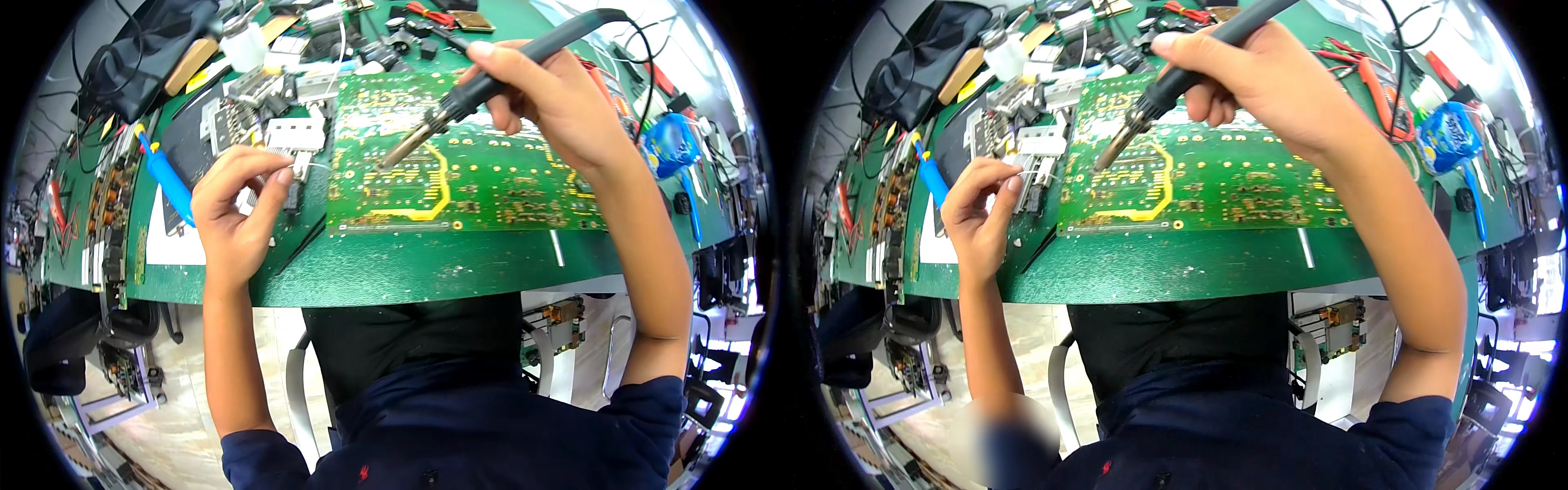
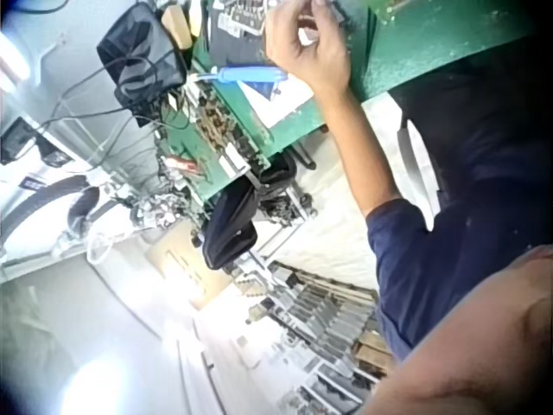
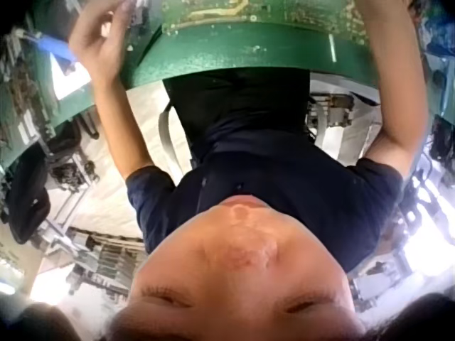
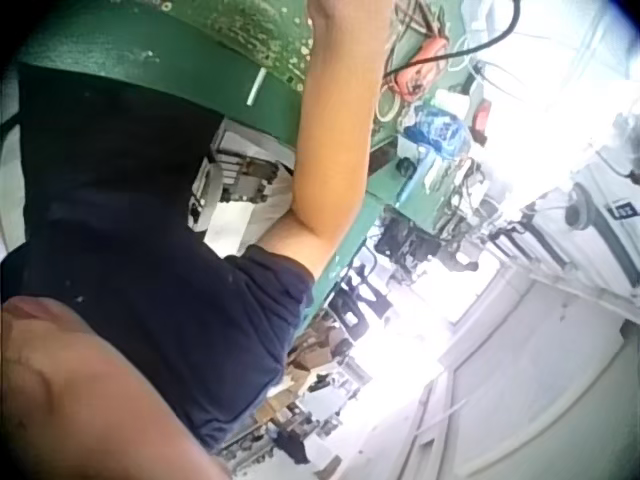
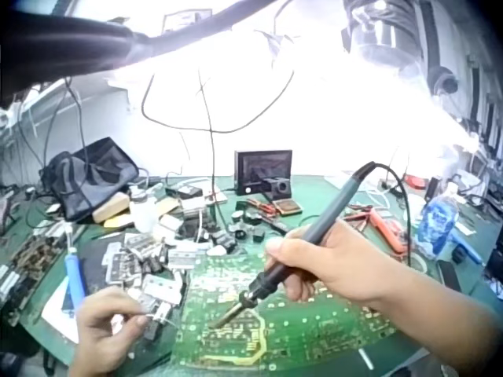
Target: The person solders components on a green circuit board using a soldering iron and uses a blue desoldering pump to remove solder. They also use a screwdriver to adjust a heat sink attached to the side of the board.
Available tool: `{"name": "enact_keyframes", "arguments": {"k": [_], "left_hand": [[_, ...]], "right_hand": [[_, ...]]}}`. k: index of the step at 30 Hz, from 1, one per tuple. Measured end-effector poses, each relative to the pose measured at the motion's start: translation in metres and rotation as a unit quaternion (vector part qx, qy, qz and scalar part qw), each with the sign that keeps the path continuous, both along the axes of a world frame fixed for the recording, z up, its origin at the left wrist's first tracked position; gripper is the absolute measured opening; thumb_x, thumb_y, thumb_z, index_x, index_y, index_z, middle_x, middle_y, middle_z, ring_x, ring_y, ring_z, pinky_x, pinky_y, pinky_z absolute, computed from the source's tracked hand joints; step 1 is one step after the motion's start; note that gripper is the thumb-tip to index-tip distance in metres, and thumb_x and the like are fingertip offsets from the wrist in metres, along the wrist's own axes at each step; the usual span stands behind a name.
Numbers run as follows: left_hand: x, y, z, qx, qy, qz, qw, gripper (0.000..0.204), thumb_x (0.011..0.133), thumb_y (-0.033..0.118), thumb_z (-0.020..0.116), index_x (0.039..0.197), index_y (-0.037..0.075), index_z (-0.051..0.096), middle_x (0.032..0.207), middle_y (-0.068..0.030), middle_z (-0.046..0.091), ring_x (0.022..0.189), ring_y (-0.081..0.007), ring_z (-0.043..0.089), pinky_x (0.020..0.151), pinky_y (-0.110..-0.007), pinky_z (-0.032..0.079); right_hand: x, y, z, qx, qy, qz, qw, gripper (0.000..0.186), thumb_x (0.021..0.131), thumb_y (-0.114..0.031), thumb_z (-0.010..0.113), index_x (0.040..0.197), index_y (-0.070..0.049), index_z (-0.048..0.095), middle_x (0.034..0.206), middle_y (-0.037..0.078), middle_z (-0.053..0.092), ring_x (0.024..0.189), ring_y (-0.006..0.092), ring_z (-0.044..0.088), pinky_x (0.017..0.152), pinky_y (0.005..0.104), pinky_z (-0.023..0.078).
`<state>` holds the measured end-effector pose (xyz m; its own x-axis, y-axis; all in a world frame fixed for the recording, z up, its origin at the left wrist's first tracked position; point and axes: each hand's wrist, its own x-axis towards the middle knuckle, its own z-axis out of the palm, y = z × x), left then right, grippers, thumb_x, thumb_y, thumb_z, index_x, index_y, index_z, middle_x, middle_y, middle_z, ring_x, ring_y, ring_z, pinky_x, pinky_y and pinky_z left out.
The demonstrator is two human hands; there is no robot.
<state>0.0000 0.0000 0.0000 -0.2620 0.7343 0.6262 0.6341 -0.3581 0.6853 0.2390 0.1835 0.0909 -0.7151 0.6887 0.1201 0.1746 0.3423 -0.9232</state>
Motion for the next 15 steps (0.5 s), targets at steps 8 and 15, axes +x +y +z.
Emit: {"name": "enact_keyframes", "arguments": {"k": [8,15], "left_hand": [[-0.002,0.005,-0.004,0.001,0.080,0.006,0.997,0.014,0.076,-0.006,0.072,0.089,-0.001,0.071,0.079,-0.0072,0.064,0.065,-0.0104,0.054,0.057,-0.022,0.041],[0.001,0.005,-0.002,-0.019,0.145,0.009,0.989,0.016,0.074,-0.008,0.071,0.089,-0.005,0.069,0.080,-0.0095,0.064,0.066,-0.0117,0.055,0.057,-0.021,0.041]], "right_hand": [[-0.026,0.007,-0.026,0.023,-0.022,-0.048,0.998,0.035,0.093,-0.037,0.061,0.084,-0.003,0.068,0.051,-0.001,0.049,0.045,0.0049,0.046,0.045,0.0178,0.031],[-0.020,0.014,-0.043,-0.010,-0.014,-0.054,0.998,0.038,0.095,-0.036,0.056,0.086,0.000,0.065,0.045,-0.004,0.039,0.042,0.0039,0.037,0.044,0.0196,0.028]]}}
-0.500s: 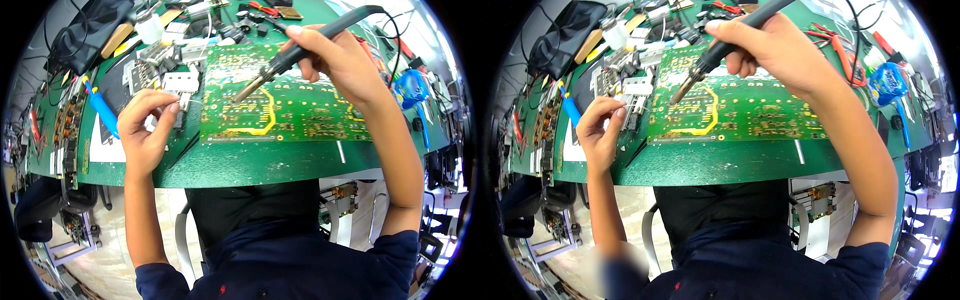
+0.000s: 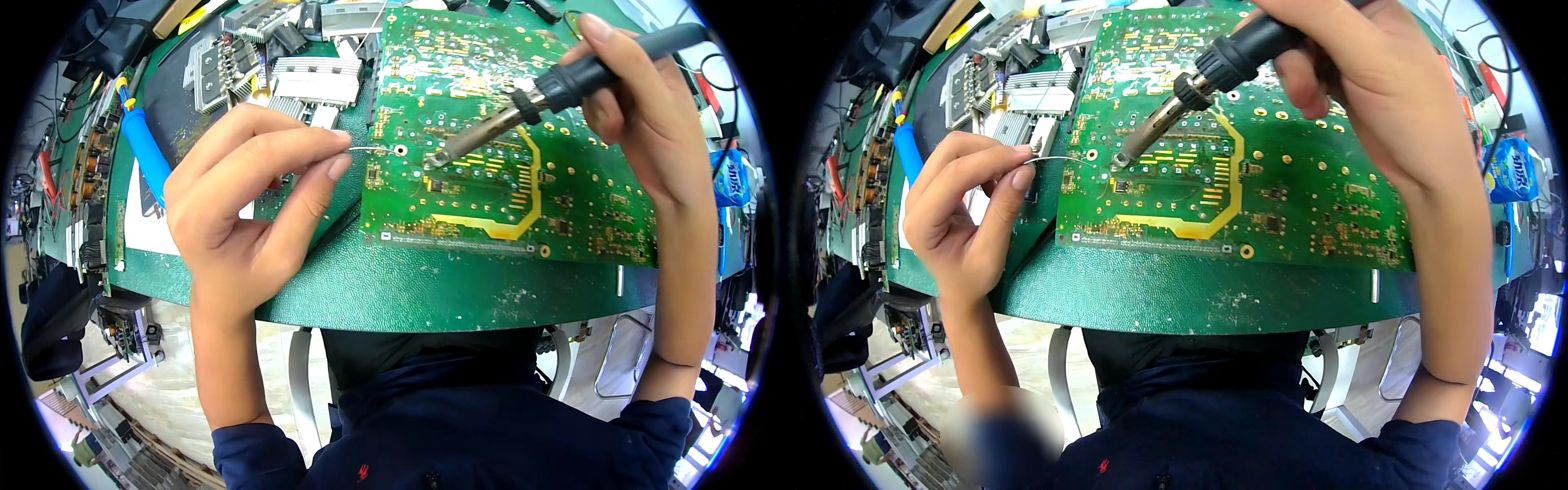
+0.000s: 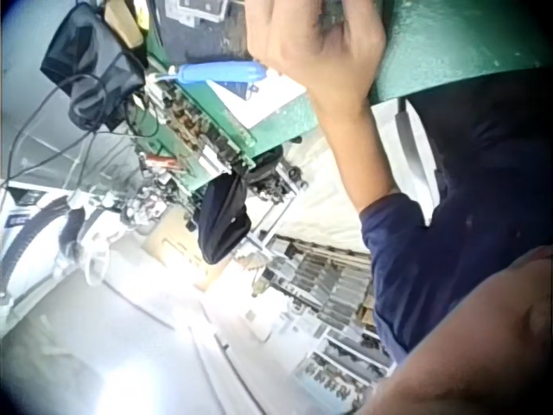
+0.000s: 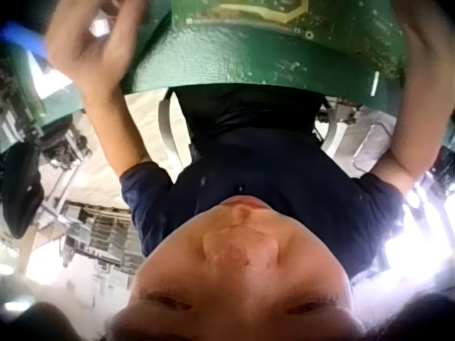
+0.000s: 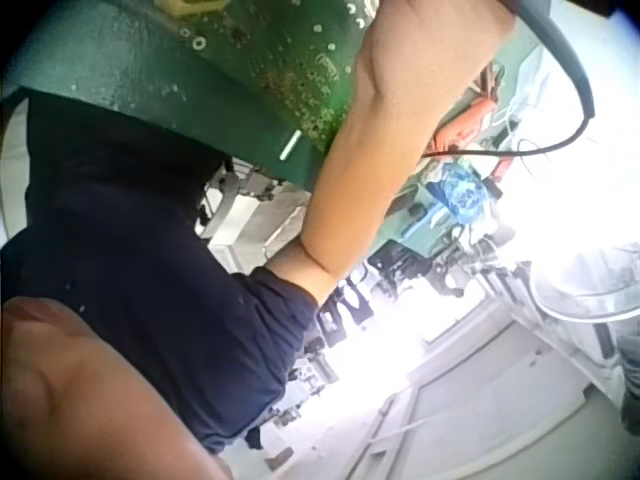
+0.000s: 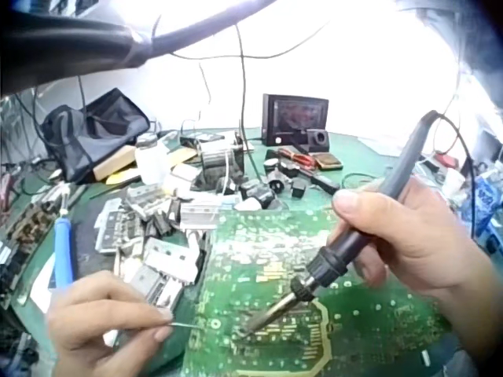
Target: The person solders components on a green circuit board using a soldering iron and uses a blue desoldering pump to remove solder. They also use a screwdriver to adjust a heat sink attached to the side of the board.
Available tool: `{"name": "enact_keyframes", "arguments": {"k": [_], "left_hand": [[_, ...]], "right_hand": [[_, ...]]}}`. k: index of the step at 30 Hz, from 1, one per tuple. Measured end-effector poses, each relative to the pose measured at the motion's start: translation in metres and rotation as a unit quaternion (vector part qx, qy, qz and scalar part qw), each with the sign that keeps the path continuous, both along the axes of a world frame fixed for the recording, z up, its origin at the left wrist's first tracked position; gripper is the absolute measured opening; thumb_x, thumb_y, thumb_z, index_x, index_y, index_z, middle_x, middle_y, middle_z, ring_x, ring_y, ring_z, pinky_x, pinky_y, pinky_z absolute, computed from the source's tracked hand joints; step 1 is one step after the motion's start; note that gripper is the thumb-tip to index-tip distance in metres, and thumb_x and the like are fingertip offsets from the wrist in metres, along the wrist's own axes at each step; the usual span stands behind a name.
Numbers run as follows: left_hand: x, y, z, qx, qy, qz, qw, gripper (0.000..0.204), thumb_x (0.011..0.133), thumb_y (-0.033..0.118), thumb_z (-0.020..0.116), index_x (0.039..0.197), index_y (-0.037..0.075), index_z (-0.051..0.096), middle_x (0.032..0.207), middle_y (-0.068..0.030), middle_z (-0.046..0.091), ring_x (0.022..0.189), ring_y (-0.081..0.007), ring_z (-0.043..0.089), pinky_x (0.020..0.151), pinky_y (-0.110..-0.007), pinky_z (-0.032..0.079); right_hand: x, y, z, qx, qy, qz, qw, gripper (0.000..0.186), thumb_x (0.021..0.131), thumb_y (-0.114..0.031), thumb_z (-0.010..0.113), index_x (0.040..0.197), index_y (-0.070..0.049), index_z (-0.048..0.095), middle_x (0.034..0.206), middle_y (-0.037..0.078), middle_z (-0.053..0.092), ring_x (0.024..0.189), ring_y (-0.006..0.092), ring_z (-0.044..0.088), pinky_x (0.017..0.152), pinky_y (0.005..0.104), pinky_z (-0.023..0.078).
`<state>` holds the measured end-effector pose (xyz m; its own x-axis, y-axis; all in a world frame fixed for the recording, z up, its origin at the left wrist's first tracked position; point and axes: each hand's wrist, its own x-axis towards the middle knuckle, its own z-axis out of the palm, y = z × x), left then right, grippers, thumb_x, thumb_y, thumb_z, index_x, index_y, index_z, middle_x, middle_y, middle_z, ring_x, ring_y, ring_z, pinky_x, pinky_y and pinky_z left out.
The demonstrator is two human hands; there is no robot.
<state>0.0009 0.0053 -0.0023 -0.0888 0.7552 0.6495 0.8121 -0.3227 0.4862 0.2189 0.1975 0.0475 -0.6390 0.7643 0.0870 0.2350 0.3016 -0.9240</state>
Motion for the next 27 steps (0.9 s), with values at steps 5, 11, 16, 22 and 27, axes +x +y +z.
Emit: {"name": "enact_keyframes", "arguments": {"k": [5,11,16,22,27], "left_hand": [[0.002,0.006,-0.002,0.005,0.014,-0.016,1.000,0.018,0.072,-0.010,0.072,0.089,-0.006,0.069,0.079,-0.0106,0.064,0.065,-0.0123,0.055,0.055,-0.021,0.040],[0.003,0.007,-0.003,0.019,0.020,-0.024,0.999,0.020,0.071,-0.011,0.072,0.090,-0.006,0.070,0.080,-0.0113,0.064,0.065,-0.0120,0.055,0.056,-0.020,0.040],[0.002,0.006,-0.004,0.029,0.023,-0.024,0.999,0.020,0.071,-0.012,0.072,0.090,-0.006,0.070,0.080,-0.0116,0.064,0.066,-0.0116,0.055,0.056,-0.020,0.040],[0.002,0.006,-0.004,0.020,0.025,-0.024,0.999,0.019,0.071,-0.012,0.072,0.089,-0.006,0.070,0.079,-0.0106,0.064,0.066,-0.0110,0.055,0.056,-0.019,0.039],[0.004,0.005,-0.004,0.010,0.024,-0.019,0.999,0.018,0.071,-0.011,0.073,0.088,-0.005,0.070,0.079,-0.0102,0.064,0.065,-0.0109,0.056,0.055,-0.019,0.040]], "right_hand": [[0.008,0.007,0.004,-0.029,-0.004,0.026,0.999,0.037,0.096,-0.035,0.053,0.086,-0.001,0.064,0.046,-0.004,0.037,0.042,0.0042,0.034,0.043,0.0208,0.026],[0.002,0.006,0.008,-0.070,0.004,0.029,0.997,0.036,0.096,-0.032,0.053,0.084,0.000,0.064,0.046,-0.003,0.039,0.041,0.0053,0.036,0.043,0.0213,0.028],[0.000,0.006,0.011,-0.092,0.008,0.031,0.995,0.035,0.095,-0.030,0.054,0.082,0.000,0.064,0.046,-0.002,0.041,0.041,0.0062,0.038,0.042,0.0218,0.029],[-0.003,0.004,0.013,-0.114,0.011,0.031,0.993,0.034,0.095,-0.027,0.054,0.080,0.001,0.064,0.046,-0.001,0.044,0.040,0.0072,0.040,0.041,0.0223,0.031],[-0.005,0.003,0.014,-0.134,0.013,0.028,0.991,0.033,0.094,-0.025,0.054,0.078,0.001,0.064,0.046,0.000,0.046,0.039,0.0082,0.042,0.040,0.0227,0.032]]}}
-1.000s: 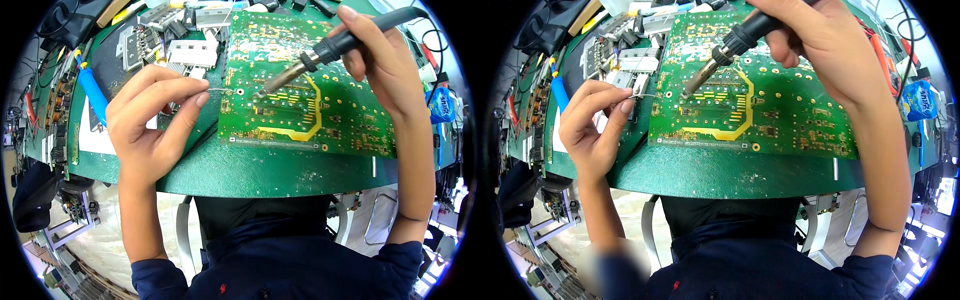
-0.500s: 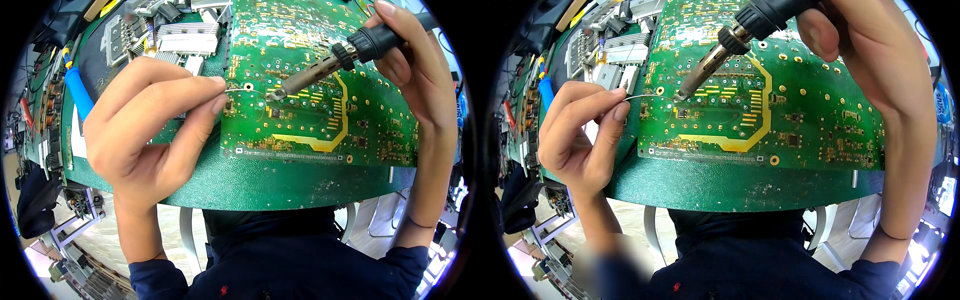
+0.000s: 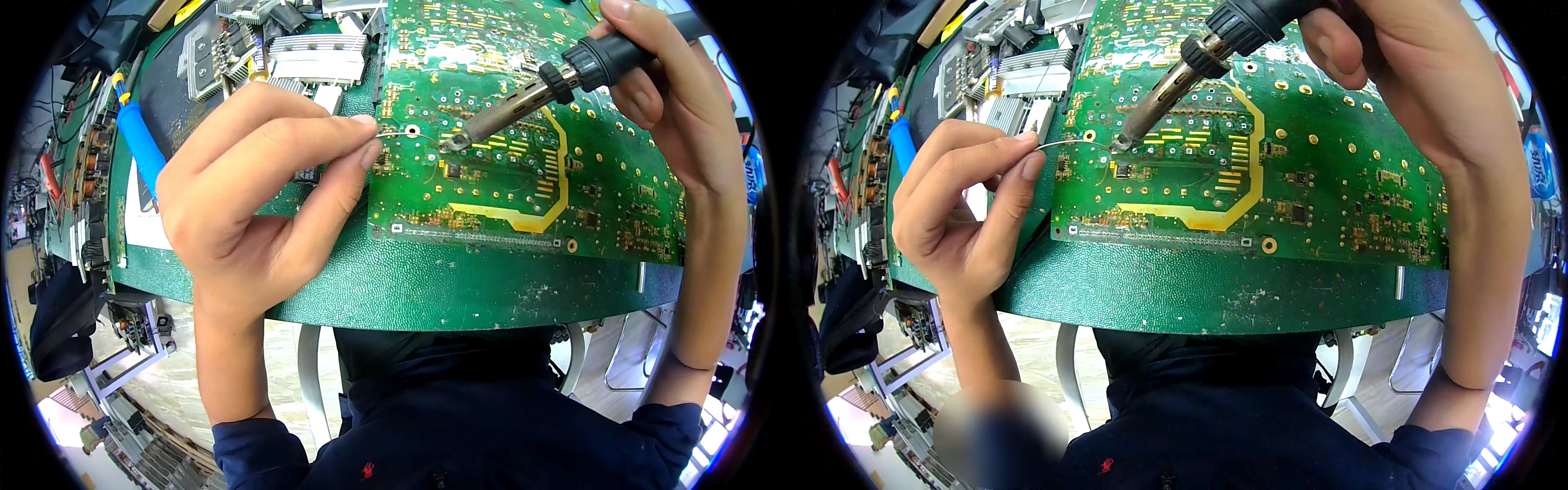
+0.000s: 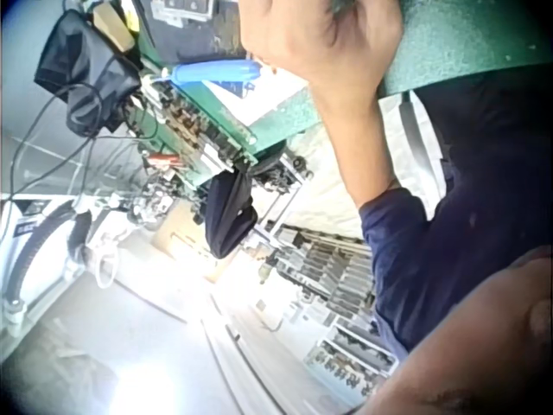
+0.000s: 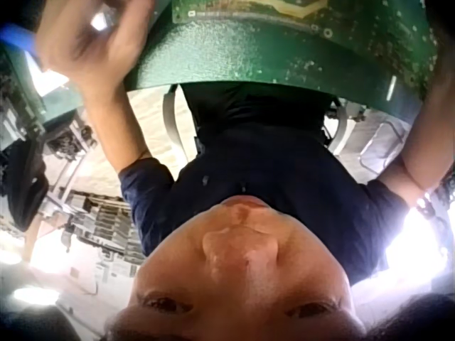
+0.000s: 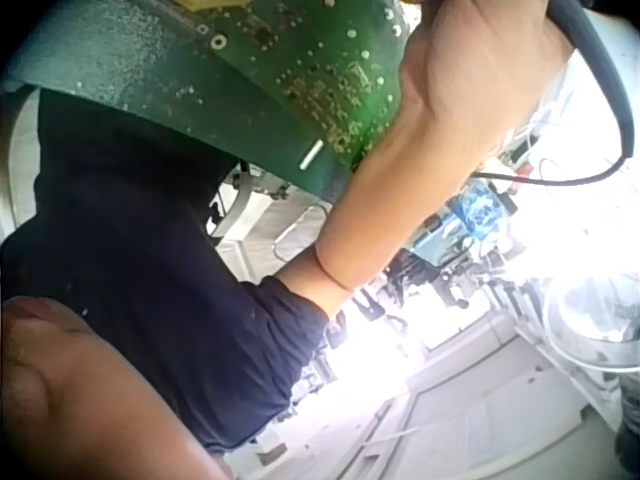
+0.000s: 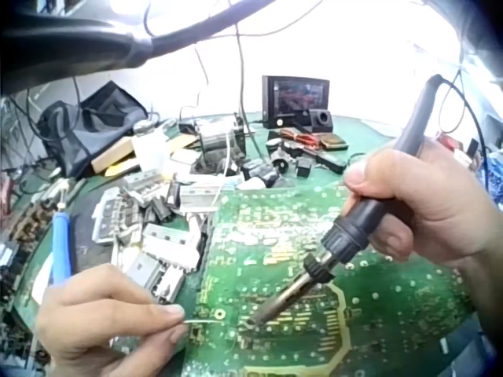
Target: The person solders components on a green circuit board using a soldering iron and uses a blue desoldering pump to remove solder. They also use a screwdriver to adjust a heat sink attached to the side of the board.
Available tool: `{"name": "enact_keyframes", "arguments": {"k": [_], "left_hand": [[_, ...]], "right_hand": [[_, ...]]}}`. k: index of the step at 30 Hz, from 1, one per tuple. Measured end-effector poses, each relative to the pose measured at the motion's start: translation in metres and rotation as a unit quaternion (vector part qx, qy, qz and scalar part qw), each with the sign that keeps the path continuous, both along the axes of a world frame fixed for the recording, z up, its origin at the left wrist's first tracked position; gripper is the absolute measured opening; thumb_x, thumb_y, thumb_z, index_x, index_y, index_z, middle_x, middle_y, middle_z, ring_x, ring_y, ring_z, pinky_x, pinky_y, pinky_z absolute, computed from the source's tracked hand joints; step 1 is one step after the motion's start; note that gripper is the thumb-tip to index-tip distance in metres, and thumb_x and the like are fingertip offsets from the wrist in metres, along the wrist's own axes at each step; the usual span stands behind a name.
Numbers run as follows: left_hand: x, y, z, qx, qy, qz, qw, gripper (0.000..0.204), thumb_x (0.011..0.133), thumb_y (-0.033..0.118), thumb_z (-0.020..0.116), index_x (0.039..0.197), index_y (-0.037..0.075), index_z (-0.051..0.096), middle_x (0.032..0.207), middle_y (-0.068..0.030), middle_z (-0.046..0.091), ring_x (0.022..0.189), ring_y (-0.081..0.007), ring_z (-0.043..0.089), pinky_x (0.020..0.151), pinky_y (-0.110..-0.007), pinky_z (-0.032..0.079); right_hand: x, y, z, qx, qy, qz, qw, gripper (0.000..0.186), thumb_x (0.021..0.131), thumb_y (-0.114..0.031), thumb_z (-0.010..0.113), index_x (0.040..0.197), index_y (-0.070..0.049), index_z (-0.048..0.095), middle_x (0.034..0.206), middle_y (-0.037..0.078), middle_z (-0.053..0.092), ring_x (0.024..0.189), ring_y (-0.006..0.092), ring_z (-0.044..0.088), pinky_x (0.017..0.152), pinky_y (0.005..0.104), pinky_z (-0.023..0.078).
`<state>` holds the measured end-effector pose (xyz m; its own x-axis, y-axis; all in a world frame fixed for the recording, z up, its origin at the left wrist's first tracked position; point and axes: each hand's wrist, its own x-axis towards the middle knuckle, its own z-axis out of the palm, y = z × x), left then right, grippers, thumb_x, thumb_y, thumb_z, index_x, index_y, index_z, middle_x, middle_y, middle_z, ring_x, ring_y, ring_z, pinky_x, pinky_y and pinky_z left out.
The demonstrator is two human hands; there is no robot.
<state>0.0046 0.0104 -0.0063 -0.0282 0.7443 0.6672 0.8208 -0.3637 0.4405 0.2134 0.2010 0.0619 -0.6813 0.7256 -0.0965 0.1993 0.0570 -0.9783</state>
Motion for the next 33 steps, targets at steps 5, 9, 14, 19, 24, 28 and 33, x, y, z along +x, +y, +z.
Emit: {"name": "enact_keyframes", "arguments": {"k": [5,9,14,19,24,28,33], "left_hand": [[0.001,0.001,0.001,0.002,0.003,0.002,1.000,0.017,0.072,-0.011,0.073,0.088,-0.005,0.070,0.078,-0.0101,0.064,0.065,-0.0110,0.056,0.055,-0.019,0.040],[0.002,0.001,0.000,0.003,0.002,0.005,1.000,0.017,0.072,-0.011,0.073,0.088,-0.006,0.069,0.078,-0.0103,0.064,0.065,-0.0111,0.055,0.055,-0.020,0.040],[0.003,0.001,0.000,0.003,0.001,0.006,1.000,0.016,0.072,-0.011,0.072,0.087,-0.006,0.069,0.078,-0.0106,0.064,0.064,-0.0113,0.055,0.055,-0.020,0.040],[0.004,0.001,0.001,0.002,0.000,0.002,1.000,0.016,0.072,-0.012,0.072,0.087,-0.007,0.069,0.077,-0.0106,0.064,0.064,-0.0113,0.055,0.055,-0.020,0.040],[0.002,0.000,0.001,0.001,0.005,0.000,1.000,0.016,0.071,-0.011,0.072,0.086,-0.006,0.069,0.077,-0.0102,0.063,0.064,-0.0111,0.054,0.055,-0.020,0.040],[0.003,0.000,0.000,-0.002,-0.003,0.001,1.000,0.016,0.071,-0.011,0.072,0.086,-0.006,0.069,0.077,-0.0100,0.063,0.064,-0.0111,0.054,0.055,-0.020,0.040],[0.004,0.000,0.001,-0.008,0.000,-0.004,1.000,0.016,0.071,-0.012,0.072,0.086,-0.006,0.069,0.077,-0.0103,0.064,0.064,-0.0112,0.055,0.055,-0.020,0.041]], "right_hand": [[-0.002,-0.002,0.001,-0.016,0.000,-0.005,1.000,0.032,0.094,-0.023,0.054,0.076,0.002,0.064,0.046,0.001,0.048,0.039,0.0091,0.043,0.040,0.0232,0.034],[-0.003,-0.002,0.002,-0.027,-0.003,-0.012,1.000,0.032,0.093,-0.021,0.055,0.075,0.002,0.064,0.046,0.002,0.050,0.038,0.0098,0.045,0.039,0.0235,0.035],[-0.005,-0.003,0.002,-0.044,-0.007,-0.019,0.999,0.031,0.093,-0.019,0.055,0.073,0.003,0.064,0.046,0.003,0.052,0.038,0.0107,0.047,0.038,0.0239,0.036],[-0.007,-0.003,0.005,-0.061,-0.011,-0.032,0.998,0.031,0.093,-0.017,0.055,0.071,0.003,0.064,0.046,0.004,0.053,0.037,0.0113,0.048,0.038,0.0242,0.037],[-0.007,-0.002,0.003,-0.054,-0.009,-0.031,0.998,0.032,0.093,-0.017,0.054,0.070,0.002,0.064,0.046,0.004,0.053,0.036,0.0107,0.047,0.037,0.0238,0.036],[-0.005,-0.001,-0.002,-0.031,0.003,-0.022,0.999,0.033,0.093,-0.018,0.053,0.070,0.002,0.064,0.046,0.003,0.054,0.036,0.0105,0.047,0.037,0.0236,0.036],[-0.008,-0.004,0.000,-0.034,0.016,-0.013,0.999,0.033,0.094,-0.017,0.052,0.070,0.002,0.063,0.046,0.003,0.054,0.036,0.0106,0.047,0.037,0.0236,0.036]]}}
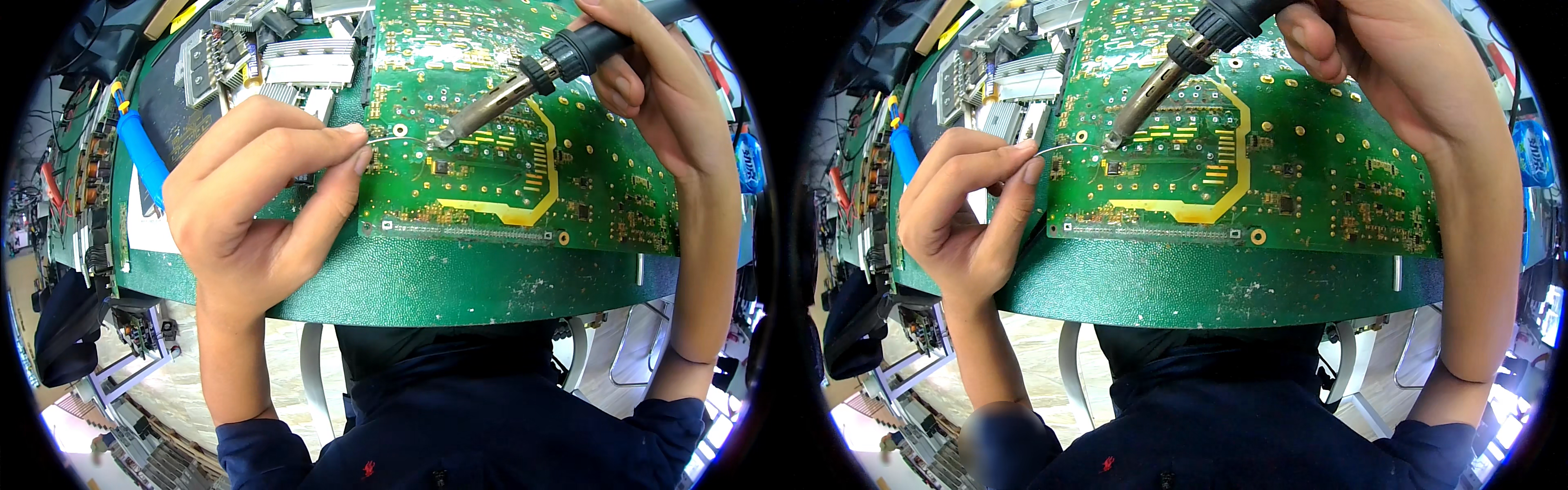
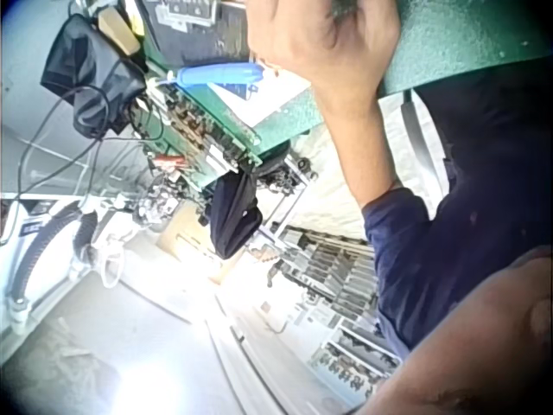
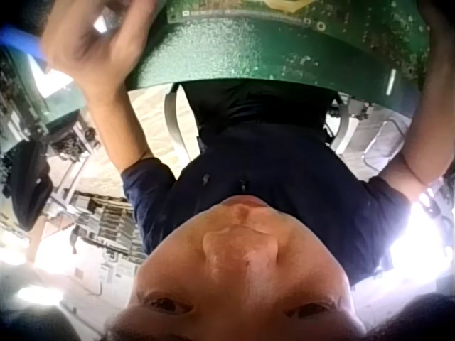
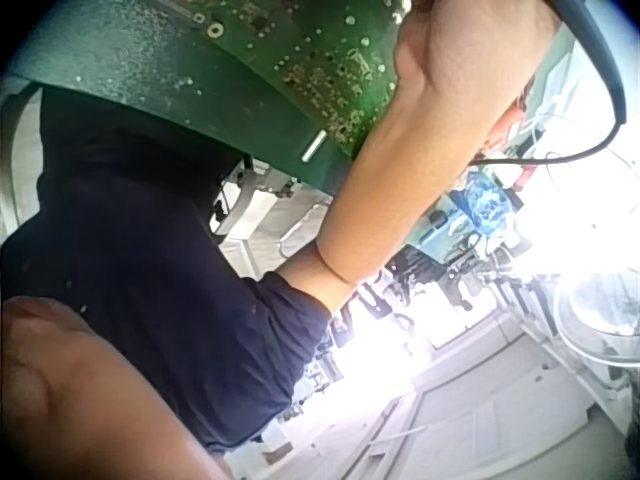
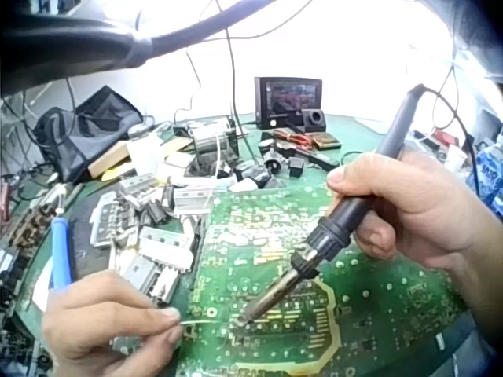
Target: The person solders components on a green circuit board using a soldering iron and uses a blue desoldering pump to remove solder. They also use a screwdriver to adjust a heat sink attached to the side of the board.
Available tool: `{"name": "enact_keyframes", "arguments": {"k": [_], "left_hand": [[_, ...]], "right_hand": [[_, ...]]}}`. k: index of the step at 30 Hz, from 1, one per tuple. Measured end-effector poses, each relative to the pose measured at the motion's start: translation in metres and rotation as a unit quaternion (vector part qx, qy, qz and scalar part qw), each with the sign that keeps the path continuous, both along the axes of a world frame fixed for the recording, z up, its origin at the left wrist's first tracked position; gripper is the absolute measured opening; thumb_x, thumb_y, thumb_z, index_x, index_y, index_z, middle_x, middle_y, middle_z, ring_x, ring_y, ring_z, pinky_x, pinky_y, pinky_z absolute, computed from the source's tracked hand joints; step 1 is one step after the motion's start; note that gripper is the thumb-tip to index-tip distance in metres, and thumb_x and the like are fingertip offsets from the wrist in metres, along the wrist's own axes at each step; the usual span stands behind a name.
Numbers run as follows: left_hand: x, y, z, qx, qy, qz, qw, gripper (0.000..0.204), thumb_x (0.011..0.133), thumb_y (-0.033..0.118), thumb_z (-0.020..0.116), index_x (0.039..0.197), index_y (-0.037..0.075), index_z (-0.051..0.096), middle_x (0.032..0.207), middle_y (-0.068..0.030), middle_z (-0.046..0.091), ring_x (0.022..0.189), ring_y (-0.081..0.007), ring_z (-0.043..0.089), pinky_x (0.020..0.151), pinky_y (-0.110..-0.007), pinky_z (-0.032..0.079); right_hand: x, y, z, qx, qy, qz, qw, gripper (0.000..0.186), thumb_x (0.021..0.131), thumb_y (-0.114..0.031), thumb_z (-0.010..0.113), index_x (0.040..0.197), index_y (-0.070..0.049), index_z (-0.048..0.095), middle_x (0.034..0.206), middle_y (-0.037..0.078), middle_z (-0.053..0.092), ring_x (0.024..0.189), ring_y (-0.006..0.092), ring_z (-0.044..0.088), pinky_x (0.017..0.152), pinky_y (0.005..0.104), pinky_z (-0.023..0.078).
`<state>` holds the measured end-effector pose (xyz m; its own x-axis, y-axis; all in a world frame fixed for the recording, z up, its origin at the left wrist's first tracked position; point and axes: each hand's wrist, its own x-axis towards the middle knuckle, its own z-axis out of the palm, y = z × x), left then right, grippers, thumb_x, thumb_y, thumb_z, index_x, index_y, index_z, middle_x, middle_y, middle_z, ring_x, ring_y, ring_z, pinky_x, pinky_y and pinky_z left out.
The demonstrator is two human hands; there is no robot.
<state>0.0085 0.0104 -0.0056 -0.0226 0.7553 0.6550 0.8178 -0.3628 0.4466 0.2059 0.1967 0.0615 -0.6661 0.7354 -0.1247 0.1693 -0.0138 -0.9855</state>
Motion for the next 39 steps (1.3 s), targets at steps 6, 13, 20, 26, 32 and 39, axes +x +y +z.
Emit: {"name": "enact_keyframes", "arguments": {"k": [6,13,20,26,32,39], "left_hand": [[0.001,0.001,0.000,-0.005,0.000,0.000,1.000,0.016,0.070,-0.011,0.072,0.086,-0.006,0.069,0.078,-0.0108,0.064,0.064,-0.0112,0.057,0.054,-0.020,0.042],[0.001,0.001,0.001,-0.006,0.006,-0.005,1.000,0.016,0.071,-0.010,0.072,0.085,-0.005,0.069,0.077,-0.0106,0.065,0.064,-0.0117,0.057,0.054,-0.020,0.042],[0.000,0.001,-0.001,0.003,0.003,-0.004,1.000,0.016,0.071,-0.011,0.072,0.086,-0.006,0.069,0.078,-0.0107,0.065,0.065,-0.0119,0.057,0.055,-0.020,0.042],[-0.001,0.001,-0.001,0.002,0.000,-0.005,1.000,0.016,0.071,-0.011,0.072,0.086,-0.006,0.069,0.078,-0.0106,0.064,0.065,-0.0120,0.057,0.055,-0.020,0.042],[-0.001,0.001,-0.002,0.005,0.000,-0.006,1.000,0.017,0.071,-0.011,0.073,0.086,-0.005,0.070,0.077,-0.0099,0.064,0.064,-0.0118,0.057,0.055,-0.020,0.042],[-0.001,0.001,0.000,-0.003,0.002,-0.006,1.000,0.016,0.071,-0.010,0.073,0.086,-0.005,0.070,0.077,-0.0098,0.064,0.063,-0.0115,0.057,0.054,-0.020,0.042]], "right_hand": [[0.001,0.005,0.001,-0.002,-0.014,0.009,1.000,0.033,0.094,-0.017,0.052,0.069,0.002,0.063,0.046,0.003,0.053,0.036,0.0107,0.047,0.038,0.0232,0.038],[-0.001,0.000,0.010,0.011,-0.026,0.029,0.999,0.034,0.094,-0.017,0.048,0.070,0.002,0.063,0.045,0.003,0.051,0.035,0.0107,0.045,0.038,0.0231,0.039],[0.004,0.007,-0.005,0.020,0.012,0.038,0.999,0.035,0.094,-0.016,0.047,0.069,0.002,0.064,0.044,0.003,0.051,0.034,0.0115,0.045,0.037,0.0235,0.038],[0.004,0.005,-0.004,0.014,0.012,0.040,0.999,0.035,0.093,-0.016,0.048,0.069,0.002,0.065,0.044,0.003,0.052,0.035,0.0114,0.045,0.037,0.0231,0.038],[0.004,0.005,-0.004,0.027,0.014,0.039,0.999,0.034,0.093,-0.016,0.049,0.069,0.002,0.065,0.045,0.003,0.052,0.035,0.0112,0.046,0.037,0.0228,0.039],[0.004,0.004,-0.003,0.032,0.014,0.036,0.999,0.034,0.093,-0.016,0.049,0.070,0.002,0.065,0.045,0.003,0.052,0.035,0.0110,0.046,0.037,0.0223,0.039]]}}
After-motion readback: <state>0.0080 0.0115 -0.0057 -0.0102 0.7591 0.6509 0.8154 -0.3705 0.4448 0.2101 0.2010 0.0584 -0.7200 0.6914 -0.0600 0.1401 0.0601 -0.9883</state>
